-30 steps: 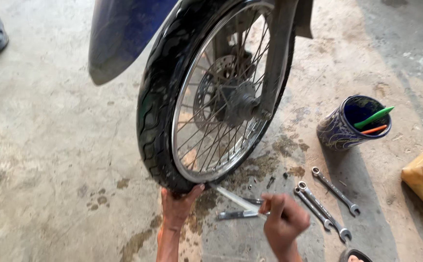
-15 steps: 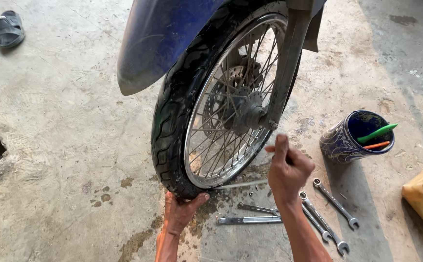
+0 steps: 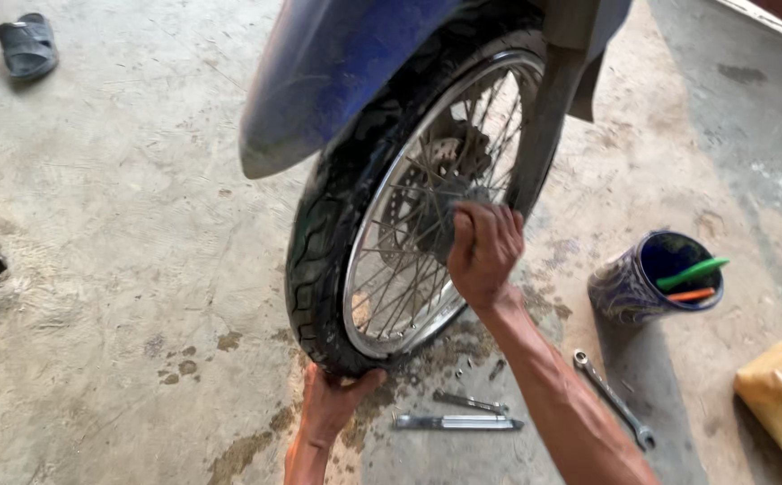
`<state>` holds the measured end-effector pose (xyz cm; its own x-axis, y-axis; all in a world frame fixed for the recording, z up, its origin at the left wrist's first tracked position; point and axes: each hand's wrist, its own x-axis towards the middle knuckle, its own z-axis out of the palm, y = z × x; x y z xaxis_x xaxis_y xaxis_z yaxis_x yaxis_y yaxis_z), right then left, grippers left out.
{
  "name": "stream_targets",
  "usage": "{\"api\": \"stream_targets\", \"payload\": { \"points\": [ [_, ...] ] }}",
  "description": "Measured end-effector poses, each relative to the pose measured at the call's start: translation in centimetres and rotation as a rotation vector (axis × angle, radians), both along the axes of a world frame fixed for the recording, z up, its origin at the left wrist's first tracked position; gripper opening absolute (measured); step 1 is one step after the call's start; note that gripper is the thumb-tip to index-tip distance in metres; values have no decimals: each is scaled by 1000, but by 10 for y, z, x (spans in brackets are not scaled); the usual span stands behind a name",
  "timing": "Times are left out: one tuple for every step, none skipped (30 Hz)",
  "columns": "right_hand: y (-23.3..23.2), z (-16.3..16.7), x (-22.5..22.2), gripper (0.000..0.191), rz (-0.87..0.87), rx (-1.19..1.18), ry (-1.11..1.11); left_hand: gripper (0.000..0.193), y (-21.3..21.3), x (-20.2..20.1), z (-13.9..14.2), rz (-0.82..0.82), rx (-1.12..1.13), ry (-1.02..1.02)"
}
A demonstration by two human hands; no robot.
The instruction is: The person uses a green plastic tire lever and a metal tire lever to pry the tire bead away from the rim on a motorcycle front wheel. They repeatedly insert the tools between the tire and rim, rotate the wheel, and work around the circumference to loosen the tire.
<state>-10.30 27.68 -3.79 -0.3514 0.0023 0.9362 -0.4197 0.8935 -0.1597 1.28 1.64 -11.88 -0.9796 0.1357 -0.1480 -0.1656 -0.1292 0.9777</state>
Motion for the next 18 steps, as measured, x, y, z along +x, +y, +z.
{"api": "stream_targets", "payload": {
  "points": [
    [0, 1, 0, 20, 58, 37, 13, 49, 0, 2, 1, -6, -60, -18],
    [1, 2, -1, 18, 120, 79, 24, 48, 1, 4, 2, -10, -114, -36],
    [1, 3, -1, 16, 181, 121, 55, 46, 2, 6, 3, -3, -187, -44],
    [2, 3, -1, 15, 146, 136, 36, 44, 3, 7, 5, 9, -259, -38],
    [3, 4, 0, 15, 115, 154, 15, 43, 4, 9, 6, 26, -327, -34],
    [3, 6, 2, 16, 86, 168, -16, 43, 6, 10, 7, 26, -370, 5],
    [3, 8, 4, 16, 127, 185, -39, 44, 7, 13, 8, 22, -419, 36],
    [4, 10, 8, 15, 166, 198, -64, 44, 9, 15, 8, 14, -472, 67],
    [4, 14, 13, 14, 207, 214, -82, 46, 11, 17, 8, 46, -400, 89],
    [3, 17, 18, 13, 218, 220, -81, 48, 12, 18, 7, 78, -328, 115],
    [2, 21, 23, 13, 228, 224, -82, 50, 15, 18, 6, 107, -256, 138],
    [1, 25, 28, 12, 241, 229, -92, 50, 17, 18, 4, 99, -289, 139],
    [0, 28, 32, 12, 238, 218, -102, 51, 18, 17, 2, 89, -324, 138],
    [-1, 31, 35, 13, 237, 210, -107, 52, 20, 16, 0, 81, -357, 140],
    [-3, 33, 37, 13, 240, 205, -105, 53, 21, 15, -3, 112, -52, 32],
    [-3, 34, 38, 11, 246, 197, -85, 54, 21, 13, -5, 139, 252, -72],
    [-4, 34, 37, 10, 251, 190, -67, 56, 21, 12, -6, 161, 554, -177],
    [-4, 34, 36, 10, 259, 183, -53, 51, 20, 11, -7, 121, 224, -44]
  ]
}}
